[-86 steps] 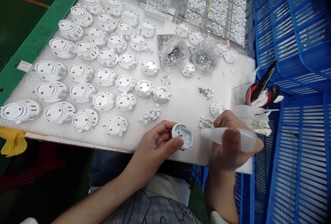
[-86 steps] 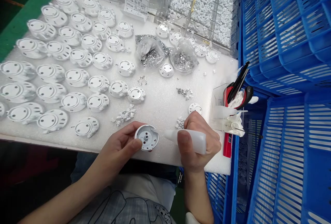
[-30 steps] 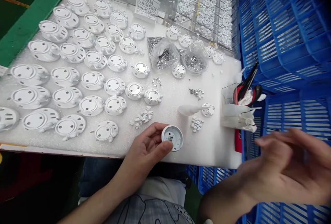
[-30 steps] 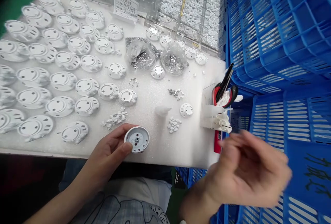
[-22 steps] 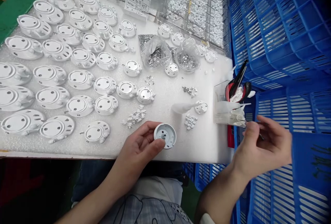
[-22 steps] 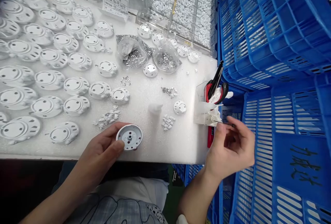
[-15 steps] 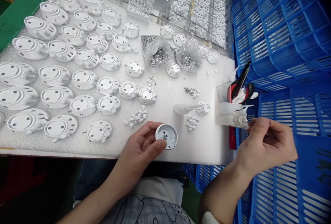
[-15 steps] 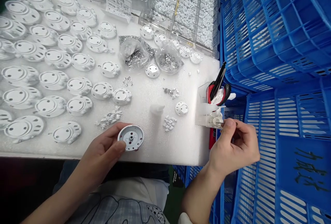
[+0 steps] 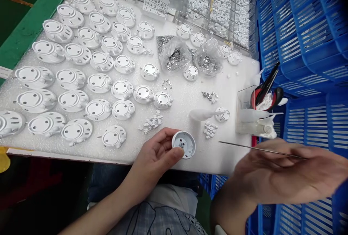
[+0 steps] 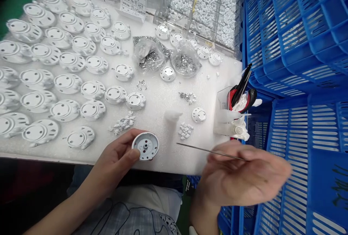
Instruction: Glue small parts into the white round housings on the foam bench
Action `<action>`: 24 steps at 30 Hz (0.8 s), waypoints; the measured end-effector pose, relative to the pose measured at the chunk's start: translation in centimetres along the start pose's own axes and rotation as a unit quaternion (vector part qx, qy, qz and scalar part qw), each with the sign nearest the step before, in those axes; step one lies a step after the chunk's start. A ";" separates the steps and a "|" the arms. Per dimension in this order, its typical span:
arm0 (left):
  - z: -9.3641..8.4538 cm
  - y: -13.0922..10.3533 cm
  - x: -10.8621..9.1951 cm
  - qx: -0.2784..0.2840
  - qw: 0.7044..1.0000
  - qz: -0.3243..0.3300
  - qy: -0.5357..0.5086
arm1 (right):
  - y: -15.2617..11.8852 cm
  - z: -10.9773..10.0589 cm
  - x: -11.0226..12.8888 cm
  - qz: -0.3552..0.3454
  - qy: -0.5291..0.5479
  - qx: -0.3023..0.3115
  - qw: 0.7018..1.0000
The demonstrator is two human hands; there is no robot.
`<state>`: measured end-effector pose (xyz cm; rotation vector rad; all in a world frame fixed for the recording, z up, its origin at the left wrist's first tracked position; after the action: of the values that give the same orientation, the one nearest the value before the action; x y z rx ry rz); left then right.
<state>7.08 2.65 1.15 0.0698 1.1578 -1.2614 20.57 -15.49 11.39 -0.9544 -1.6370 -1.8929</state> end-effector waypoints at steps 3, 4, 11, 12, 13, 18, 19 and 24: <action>0.0 0.0 0.1 0.004 1.000 -0.002 -0.014 | -2.4 2.7 0.4 0.034 0.036 -0.008 0.999; 0.0 0.0 0.2 0.002 1.000 -0.002 -0.018 | -2.9 3.6 0.4 0.041 0.039 0.015 0.998; 0.4 0.0 0.0 0.003 0.999 -0.011 -0.037 | -3.7 4.7 0.3 0.052 0.053 0.062 0.995; 0.4 0.0 0.0 0.002 0.999 -0.012 -0.039 | -3.7 4.8 0.3 0.055 0.060 0.065 0.995; 0.4 0.0 0.0 0.003 0.999 -0.013 -0.039 | -3.8 4.9 0.3 0.059 0.064 0.068 0.994; 0.3 -0.1 0.2 0.009 0.999 -0.013 -0.036 | -3.7 4.7 0.3 0.056 0.052 0.064 0.995; 0.3 -0.1 0.3 0.011 0.999 -0.010 -0.035 | -3.6 4.4 0.2 0.054 0.051 0.054 0.996; 0.1 -0.1 0.5 0.015 1.000 -0.005 -0.027 | -2.9 3.5 -0.5 0.077 0.064 0.022 0.995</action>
<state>7.00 2.19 0.88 0.0521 1.0952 -1.2821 19.49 -11.61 9.29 -0.8959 -1.4808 -1.7698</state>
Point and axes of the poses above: each hand's wrist, its own y-axis towards the middle knuckle, its own z-axis out of the palm, x = y × z, the point moved 8 cm from there along y, towards the middle knuckle, and after that the axes turned 8 degrees about -x, right-handed, at the moved point
